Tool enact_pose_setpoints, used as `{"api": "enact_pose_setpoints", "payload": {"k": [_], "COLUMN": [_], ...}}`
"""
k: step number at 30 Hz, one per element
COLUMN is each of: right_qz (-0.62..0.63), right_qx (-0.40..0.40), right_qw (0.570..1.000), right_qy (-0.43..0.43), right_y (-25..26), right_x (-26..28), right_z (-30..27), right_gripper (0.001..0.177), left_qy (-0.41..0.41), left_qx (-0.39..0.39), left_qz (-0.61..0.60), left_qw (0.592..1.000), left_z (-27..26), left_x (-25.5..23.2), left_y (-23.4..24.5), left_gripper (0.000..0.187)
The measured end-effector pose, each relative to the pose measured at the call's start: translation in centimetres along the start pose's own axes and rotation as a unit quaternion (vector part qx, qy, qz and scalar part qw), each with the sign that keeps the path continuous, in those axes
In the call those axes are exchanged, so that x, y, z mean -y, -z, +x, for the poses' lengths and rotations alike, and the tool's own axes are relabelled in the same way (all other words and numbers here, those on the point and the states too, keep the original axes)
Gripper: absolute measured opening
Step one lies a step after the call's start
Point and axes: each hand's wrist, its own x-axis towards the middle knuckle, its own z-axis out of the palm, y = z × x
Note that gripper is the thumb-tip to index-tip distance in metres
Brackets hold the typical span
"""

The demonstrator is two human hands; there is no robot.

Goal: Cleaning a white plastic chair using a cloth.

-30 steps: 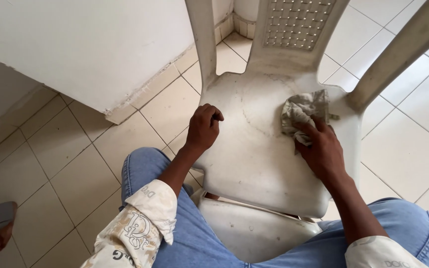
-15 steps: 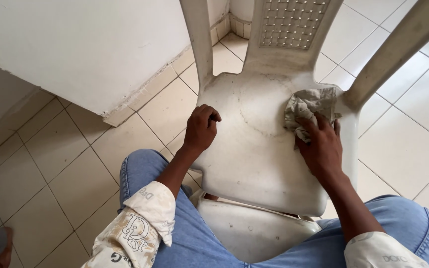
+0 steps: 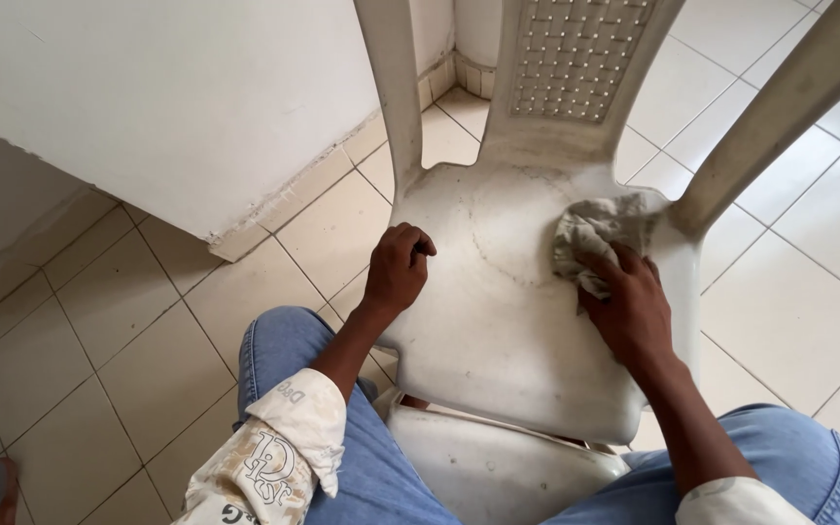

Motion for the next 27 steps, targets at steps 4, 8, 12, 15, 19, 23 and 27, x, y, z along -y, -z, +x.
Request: {"api": "enact_pose_setpoints", "payload": {"k": [4,8,12,15,19,23,27], "right_qz": [0.031,0.049,-0.014,-0.056,0.017,0.036,-0.072], "right_qx": [0.051,0.073,0.055,0.002,0.098,0.111,0.012], "right_qw": [0.998,0.996,0.998,0.993,0.986,0.993,0.996], "right_qy": [0.004,0.014,-0.018,-0.100,-0.137,0.017,0.055], "right_y": [0.2,0.4,2.1,2.8,0.9,0.5,1.3], "right_x": [1.8,1.6,0.4,0.1,1.2,1.2,-0.8], "right_z": [-0.6,0.0,0.6,0.2,-0.5,-0.3,0.8], "right_gripper": [0.052,0.050,0.052,0.055,0.067,0.050,0.064], "left_qy": [0.004,0.003,-0.006,-0.002,0.006,0.004,-0.007], "left_qx": [0.002,-0.001,-0.002,0.000,0.004,0.000,-0.006], "left_qz": [-0.004,-0.002,-0.008,-0.013,-0.017,-0.011,-0.010], "left_qw": [1.000,1.000,1.000,1.000,1.000,1.000,1.000], "left_z": [0.2,0.0,0.1,0.2,0.0,-0.2,0.0], "left_x": [-0.2,0.2,-0.1,-0.2,0.0,0.2,0.4], "left_y": [0.0,-0.2,0.0,0.1,-0.3,-0.4,-0.2], "left_gripper": [0.014,0.014,0.014,0.015,0.016,0.015,0.015]}}
